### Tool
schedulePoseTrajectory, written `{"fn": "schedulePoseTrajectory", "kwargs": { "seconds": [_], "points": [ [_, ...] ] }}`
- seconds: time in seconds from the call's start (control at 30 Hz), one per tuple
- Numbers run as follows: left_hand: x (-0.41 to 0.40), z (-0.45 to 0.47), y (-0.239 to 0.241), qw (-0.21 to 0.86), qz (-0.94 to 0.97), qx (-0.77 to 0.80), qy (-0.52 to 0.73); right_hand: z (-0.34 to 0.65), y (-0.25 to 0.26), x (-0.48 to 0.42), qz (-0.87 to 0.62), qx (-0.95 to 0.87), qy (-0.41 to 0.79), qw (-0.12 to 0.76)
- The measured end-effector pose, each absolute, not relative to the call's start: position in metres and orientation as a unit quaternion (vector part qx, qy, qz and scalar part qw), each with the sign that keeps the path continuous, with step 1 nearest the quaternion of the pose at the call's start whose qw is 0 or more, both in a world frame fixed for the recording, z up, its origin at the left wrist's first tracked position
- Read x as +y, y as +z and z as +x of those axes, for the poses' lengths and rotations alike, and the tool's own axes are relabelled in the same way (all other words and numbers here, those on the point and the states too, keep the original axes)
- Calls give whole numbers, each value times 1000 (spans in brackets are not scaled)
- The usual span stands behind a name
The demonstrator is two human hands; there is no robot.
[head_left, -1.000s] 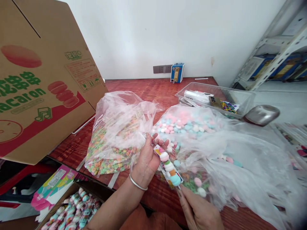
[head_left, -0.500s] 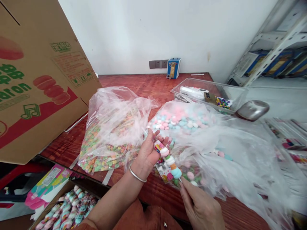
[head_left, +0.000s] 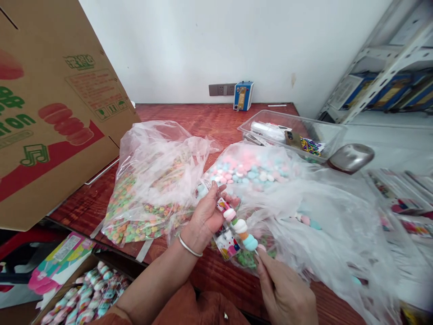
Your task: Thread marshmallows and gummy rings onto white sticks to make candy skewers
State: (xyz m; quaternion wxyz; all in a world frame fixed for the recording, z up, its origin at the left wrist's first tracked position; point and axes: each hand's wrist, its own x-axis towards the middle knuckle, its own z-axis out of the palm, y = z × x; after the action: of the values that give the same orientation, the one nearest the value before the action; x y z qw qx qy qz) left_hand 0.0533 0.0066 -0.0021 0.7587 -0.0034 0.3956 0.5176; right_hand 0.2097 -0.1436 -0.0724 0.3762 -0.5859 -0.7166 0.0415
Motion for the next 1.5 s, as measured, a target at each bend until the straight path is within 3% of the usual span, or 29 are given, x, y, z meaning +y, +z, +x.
{"fn": "schedulePoseTrajectory", "kwargs": {
  "seconds": [0.17,0.3,0.43,0.77,0.97,1.2,1.5],
  "points": [
    [7,52,-14,780,19,360,511,207,-74,-146,-573,-489,442,487],
    [1,59,-14,779,20,362,512,188,-64,-133,-498,-273,561,602],
    [-12,75,-8,787,15,356,503,169,-51,-111,-528,-313,464,638],
    [-35,89,-1,804,141,335,470,182,-29,-99,-659,-532,178,501],
    [-39,68,-7,806,237,359,407,190,-29,-97,-669,-512,207,497],
    [-25,54,-29,833,119,322,433,196,-26,-103,-637,-488,303,514],
    [-5,44,-26,842,25,285,457,229,-35,-153,-621,-617,157,456]
  ]
}}
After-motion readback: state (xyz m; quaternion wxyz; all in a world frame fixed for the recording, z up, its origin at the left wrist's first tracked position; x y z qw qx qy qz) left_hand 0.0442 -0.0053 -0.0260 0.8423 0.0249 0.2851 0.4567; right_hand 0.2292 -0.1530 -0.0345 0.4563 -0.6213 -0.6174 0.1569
